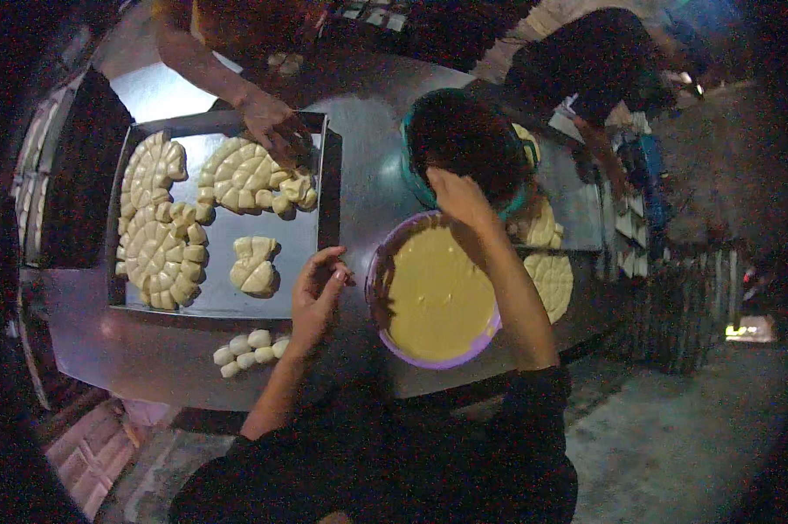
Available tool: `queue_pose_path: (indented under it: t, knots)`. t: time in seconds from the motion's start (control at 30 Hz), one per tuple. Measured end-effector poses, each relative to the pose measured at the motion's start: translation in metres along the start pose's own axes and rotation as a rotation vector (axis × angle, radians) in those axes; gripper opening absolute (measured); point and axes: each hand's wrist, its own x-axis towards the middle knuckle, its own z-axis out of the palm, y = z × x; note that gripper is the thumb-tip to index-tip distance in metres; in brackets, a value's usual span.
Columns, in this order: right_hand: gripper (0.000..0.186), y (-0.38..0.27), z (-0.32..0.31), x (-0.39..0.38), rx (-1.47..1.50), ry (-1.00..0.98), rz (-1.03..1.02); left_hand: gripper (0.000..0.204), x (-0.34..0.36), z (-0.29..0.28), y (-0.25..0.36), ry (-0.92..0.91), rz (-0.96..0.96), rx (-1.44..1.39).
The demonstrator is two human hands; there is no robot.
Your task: The person fills small pieces of dough with a dark paste by hand, rolls them into balls, and arranges them in rows on a metal tray.
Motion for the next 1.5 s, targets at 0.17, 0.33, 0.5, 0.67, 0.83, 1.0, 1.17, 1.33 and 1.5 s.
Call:
queue_pose_path:
  t: [0.17,0.33,0.5,0.67,0.83,1.0,1.17,1.33,1.5]
  knots:
    - [0.052,0.017,0.017,0.003,0.255,0.179,0.145,0.031,0.019,-0.015,0.01,-0.078,-0.084,0.027]
    - [0.037,-0.067,-0.006,-0.043,0.543,0.285,0.074,0.033,0.025,-0.007,0.013,-0.075,-0.02,0.103]
    - [0.037,-0.157,0.002,-0.123,1.439,-0.005,-0.13,0.04,0.003,0.022,0.043,-0.064,-0.295,-0.317]
    - [0.03,-0.141,0.027,-0.163,1.524,0.024,-0.229,0.043,-0.033,0.04,0.065,0.069,-0.457,-0.58]
    - [0.046,-0.12,0.019,-0.203,1.211,0.066,-0.458,0.04,-0.067,0.062,0.076,0.164,-0.339,-0.606]
    - [0.043,-0.118,-0.006,-0.247,0.331,0.405,-0.69,0.054,-0.112,0.079,0.077,-0.108,0.006,-0.149]
    - [0.024,-0.116,-0.004,-0.286,0.714,0.42,-0.83,0.048,-0.157,0.093,0.085,-0.172,0.163,0.176]
    - [0.032,-0.122,-0.008,-0.331,0.53,0.401,-0.999,0.035,-0.201,0.114,0.086,-0.007,0.211,0.082]
    - [0.034,-0.141,-0.014,-0.362,0.234,0.474,-1.191,0.031,-0.242,0.104,0.087,0.152,0.13,0.184]
